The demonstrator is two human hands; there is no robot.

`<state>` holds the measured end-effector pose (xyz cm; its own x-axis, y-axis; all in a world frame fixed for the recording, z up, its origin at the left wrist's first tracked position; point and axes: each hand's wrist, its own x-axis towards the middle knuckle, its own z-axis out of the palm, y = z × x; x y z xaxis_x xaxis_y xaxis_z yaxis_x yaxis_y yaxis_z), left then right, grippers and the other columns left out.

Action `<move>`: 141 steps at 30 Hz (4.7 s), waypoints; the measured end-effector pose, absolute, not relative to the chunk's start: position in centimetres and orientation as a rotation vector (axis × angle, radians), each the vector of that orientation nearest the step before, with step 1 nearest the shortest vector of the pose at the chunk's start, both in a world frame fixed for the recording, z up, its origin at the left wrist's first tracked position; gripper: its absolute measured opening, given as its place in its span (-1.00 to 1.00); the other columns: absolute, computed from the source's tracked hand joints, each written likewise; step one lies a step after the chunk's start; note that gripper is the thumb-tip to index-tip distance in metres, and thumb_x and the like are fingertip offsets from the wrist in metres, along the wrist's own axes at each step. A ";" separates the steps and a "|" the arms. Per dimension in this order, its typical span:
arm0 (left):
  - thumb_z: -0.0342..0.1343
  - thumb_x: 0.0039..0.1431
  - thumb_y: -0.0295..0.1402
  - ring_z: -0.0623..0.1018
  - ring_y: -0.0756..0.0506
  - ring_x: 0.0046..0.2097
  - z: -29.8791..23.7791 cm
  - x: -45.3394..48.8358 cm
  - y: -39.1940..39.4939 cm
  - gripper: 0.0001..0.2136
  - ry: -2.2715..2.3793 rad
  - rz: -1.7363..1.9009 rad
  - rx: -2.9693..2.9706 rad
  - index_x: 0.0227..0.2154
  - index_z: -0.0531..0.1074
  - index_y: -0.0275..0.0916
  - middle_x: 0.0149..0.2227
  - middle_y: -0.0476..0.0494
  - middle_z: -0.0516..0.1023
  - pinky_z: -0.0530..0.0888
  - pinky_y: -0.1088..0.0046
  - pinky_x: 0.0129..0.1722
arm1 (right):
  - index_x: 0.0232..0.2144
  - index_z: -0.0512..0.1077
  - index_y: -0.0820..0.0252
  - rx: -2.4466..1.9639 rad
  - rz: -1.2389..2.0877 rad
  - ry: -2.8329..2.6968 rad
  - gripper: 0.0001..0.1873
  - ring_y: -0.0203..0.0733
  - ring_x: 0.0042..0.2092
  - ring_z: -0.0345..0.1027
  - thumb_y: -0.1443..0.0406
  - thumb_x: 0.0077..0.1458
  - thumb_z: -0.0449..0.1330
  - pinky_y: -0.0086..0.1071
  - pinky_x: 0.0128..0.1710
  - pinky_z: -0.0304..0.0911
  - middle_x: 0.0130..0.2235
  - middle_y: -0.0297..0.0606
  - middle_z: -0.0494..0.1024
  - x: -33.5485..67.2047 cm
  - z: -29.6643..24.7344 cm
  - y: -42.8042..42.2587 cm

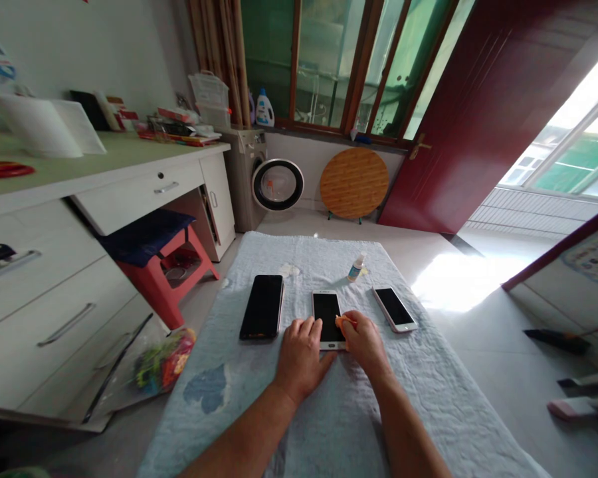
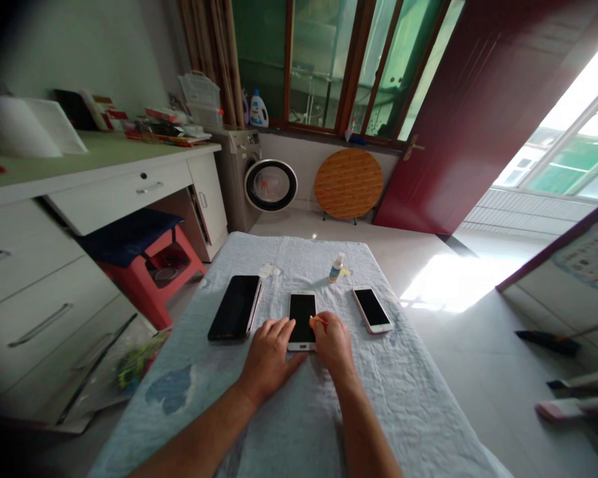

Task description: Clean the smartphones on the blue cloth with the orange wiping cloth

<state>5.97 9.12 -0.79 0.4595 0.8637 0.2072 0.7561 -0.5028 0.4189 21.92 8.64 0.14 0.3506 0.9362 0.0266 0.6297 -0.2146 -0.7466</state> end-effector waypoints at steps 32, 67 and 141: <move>0.24 0.03 -0.28 0.39 -0.27 0.16 -1.4 7.1 9.5 -0.32 1.218 0.875 2.029 0.20 0.10 -0.27 0.15 -0.35 0.36 0.34 0.14 0.14 | -0.31 0.52 0.15 -1.477 0.513 -1.275 -0.74 -0.19 -0.21 0.37 0.12 0.12 0.13 -0.37 -0.19 0.25 -0.26 -0.23 0.47 21.1 -0.6 9.3; 0.11 0.05 0.13 0.35 -0.27 -0.04 -0.6 7.0 8.8 -0.34 1.497 0.556 2.400 0.09 0.30 -0.24 -0.06 -0.23 0.38 0.28 0.18 -0.06 | -0.23 0.58 0.15 -1.859 0.325 -1.619 -0.72 -0.14 -0.16 0.32 0.32 0.14 0.07 -0.35 -0.13 0.16 -0.28 -0.22 0.45 22.3 -1.1 10.2; 0.19 -0.01 0.01 0.42 -0.27 -0.01 -1.7 5.6 10.7 -0.28 1.329 0.571 2.398 0.16 0.19 -0.27 -0.07 -0.25 0.40 0.31 0.19 0.01 | -0.38 0.62 0.02 -1.619 0.602 -2.096 -0.71 -0.19 -0.19 0.25 0.45 0.01 0.14 -0.36 -0.13 0.12 -0.30 -0.29 0.46 21.4 1.6 7.8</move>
